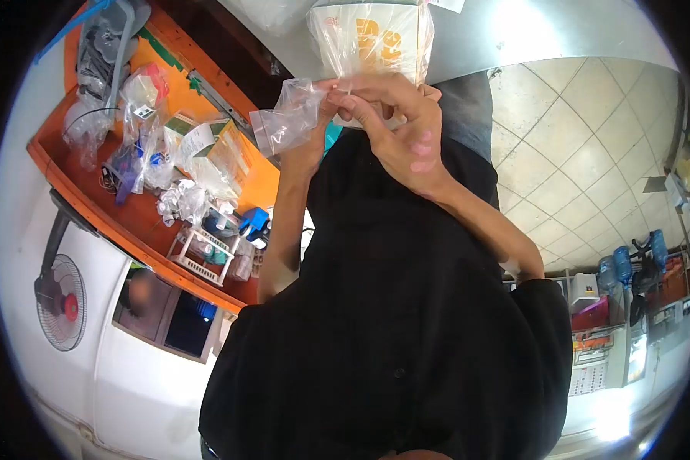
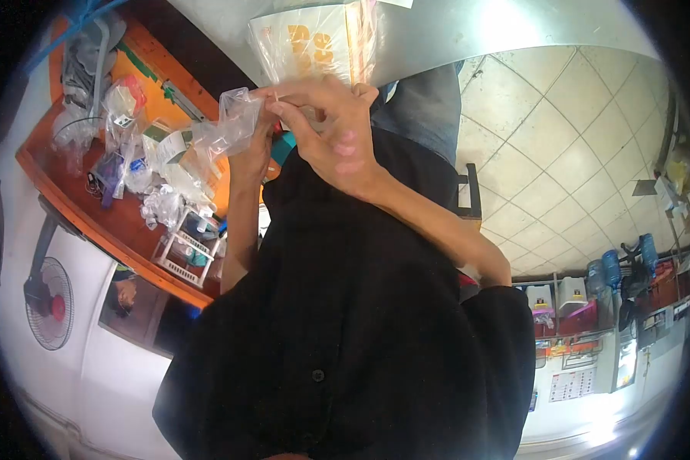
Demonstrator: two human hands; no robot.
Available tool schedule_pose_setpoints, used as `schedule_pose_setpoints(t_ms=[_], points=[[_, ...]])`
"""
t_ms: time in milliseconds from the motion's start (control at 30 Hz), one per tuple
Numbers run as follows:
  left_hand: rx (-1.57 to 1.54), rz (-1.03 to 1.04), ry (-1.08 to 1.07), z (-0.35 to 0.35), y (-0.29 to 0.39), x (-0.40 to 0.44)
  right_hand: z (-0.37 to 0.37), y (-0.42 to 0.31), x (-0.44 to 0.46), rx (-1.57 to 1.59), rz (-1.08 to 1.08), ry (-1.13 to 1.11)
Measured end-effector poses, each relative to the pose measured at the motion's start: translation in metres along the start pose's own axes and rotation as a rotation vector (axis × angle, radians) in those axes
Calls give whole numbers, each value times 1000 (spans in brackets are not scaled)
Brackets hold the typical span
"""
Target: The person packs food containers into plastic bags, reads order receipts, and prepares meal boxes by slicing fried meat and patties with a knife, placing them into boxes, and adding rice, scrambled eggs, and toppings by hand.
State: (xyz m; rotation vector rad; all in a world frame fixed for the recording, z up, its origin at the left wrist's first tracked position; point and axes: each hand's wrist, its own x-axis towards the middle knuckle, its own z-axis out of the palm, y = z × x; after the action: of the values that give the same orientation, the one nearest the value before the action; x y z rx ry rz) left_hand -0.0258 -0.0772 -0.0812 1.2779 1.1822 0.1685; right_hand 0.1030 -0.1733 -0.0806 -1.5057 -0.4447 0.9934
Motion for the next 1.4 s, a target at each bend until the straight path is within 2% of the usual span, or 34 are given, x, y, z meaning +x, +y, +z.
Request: schedule_pose_setpoints(t_ms=[100, 200, 300, 600, 700, 800, 900, 1100, 1200, 1300, 1400], points=[[61, -13, 70, 0, -7, -2, 10, -5, -1, 515, 276, 36], [37, -35, 56, -1, -12, -1, 2, 4, 0, 138, 164, -91], [12, -37, 88, 4, -8, -2, -3, -2, 2, -122, 1, -126], [23, -23, 58, 7, -1, -5, -7, -2, 4, -15, 124, -161], [38, 13, -9, 2, -10, -4, -4, 0, 5, 176, 207, -128], [42, -51, 27, 1, -11, -3, -3, -1, 3, 248, 196, -114], [-43, -47, 33, 0, -16, -2, -8, 3, 2, 54, 68, -181], [-50, -64, 23, 3, -12, -5, -6, 4, 4, 94, 129, -164], [-66, 1, 13, 3, -14, -7, -4, 0, 5, 232, 159, -117], [-85, 31, -47, 6, -1, -7, -3, -2, 6, 269, 176, -89], [70, 92, -154, 2, 11, -3, -2, 4, 6, 299, 184, -58]])
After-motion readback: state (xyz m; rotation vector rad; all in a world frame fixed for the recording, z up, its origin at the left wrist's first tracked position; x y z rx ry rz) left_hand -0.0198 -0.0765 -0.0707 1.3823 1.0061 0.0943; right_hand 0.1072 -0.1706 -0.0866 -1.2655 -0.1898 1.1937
